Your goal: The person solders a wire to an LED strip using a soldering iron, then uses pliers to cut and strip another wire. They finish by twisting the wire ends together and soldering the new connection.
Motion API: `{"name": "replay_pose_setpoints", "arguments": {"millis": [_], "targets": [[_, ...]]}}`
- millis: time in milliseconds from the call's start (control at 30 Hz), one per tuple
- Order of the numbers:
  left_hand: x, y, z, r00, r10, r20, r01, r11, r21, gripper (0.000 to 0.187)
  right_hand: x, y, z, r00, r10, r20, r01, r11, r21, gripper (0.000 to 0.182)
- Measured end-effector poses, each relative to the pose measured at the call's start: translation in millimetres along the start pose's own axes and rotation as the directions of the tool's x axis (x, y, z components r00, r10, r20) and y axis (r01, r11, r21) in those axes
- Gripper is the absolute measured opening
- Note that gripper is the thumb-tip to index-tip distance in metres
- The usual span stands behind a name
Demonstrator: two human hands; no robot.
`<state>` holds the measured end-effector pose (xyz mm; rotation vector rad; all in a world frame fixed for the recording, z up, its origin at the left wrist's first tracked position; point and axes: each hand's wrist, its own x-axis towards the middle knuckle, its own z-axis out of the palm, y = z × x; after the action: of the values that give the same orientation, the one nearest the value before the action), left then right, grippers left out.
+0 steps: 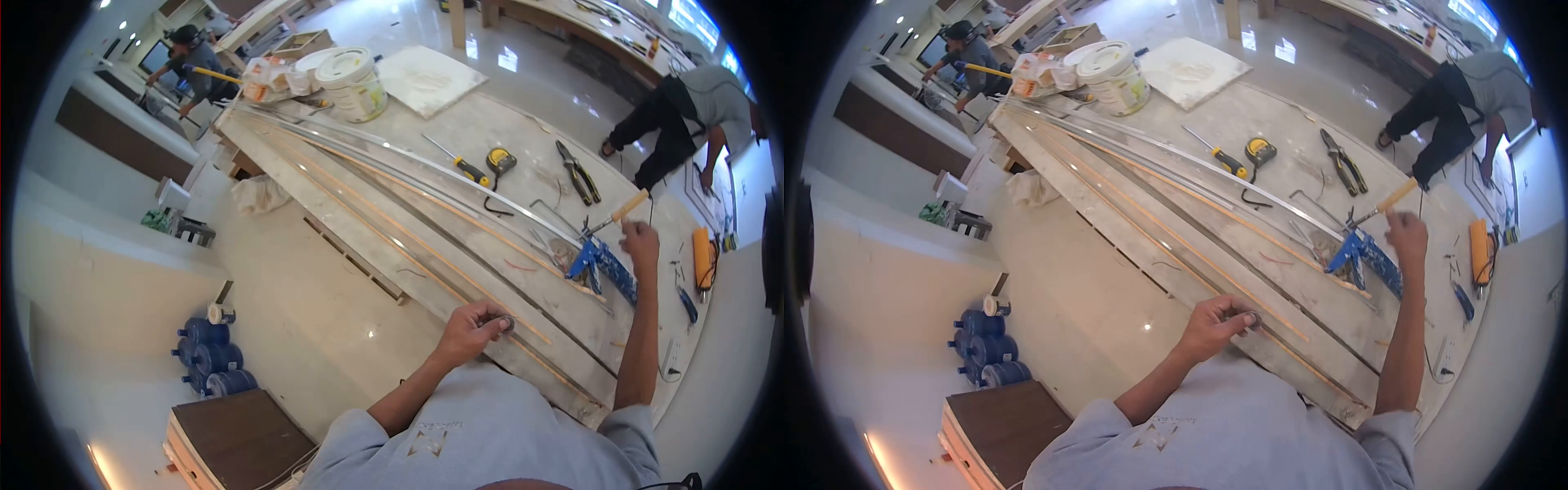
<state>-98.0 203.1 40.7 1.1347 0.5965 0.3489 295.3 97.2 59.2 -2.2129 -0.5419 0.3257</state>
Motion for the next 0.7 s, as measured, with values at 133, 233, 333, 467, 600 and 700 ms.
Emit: {"name": "replay_pose_setpoints", "arguments": {"millis": [133,233,333,467,600,700], "targets": [[0,14,16,0.998,0.036,0.056,-0.035,0.999,-0.014,0.01,-136,-54,5,0.932,-0.17,0.32,0.103,0.971,0.215,0.021],[-3,28,33,0.985,0.096,0.141,-0.1,0.995,0.024,0.01,-209,-86,8,0.819,-0.395,0.416,0.152,0.848,0.507,0.025],[1,33,41,0.927,0.308,0.215,-0.353,0.909,0.221,0.011,-227,-84,11,0.808,-0.542,0.229,0.444,0.817,0.368,0.024],[4,37,60,0.915,0.303,0.266,-0.366,0.901,0.234,0.017,-224,-71,-6,0.796,-0.548,0.255,0.495,0.833,0.245,0.016],[-2,33,79,0.976,0.138,0.168,-0.157,0.981,0.111,0.02,-232,-60,-18,0.853,-0.471,0.227,0.416,0.874,0.25,0.011],[2,27,76,0.952,0.096,0.292,-0.137,0.983,0.122,0.018,-235,-56,-22,0.856,-0.458,0.238,0.399,0.88,0.259,0.008]]}}
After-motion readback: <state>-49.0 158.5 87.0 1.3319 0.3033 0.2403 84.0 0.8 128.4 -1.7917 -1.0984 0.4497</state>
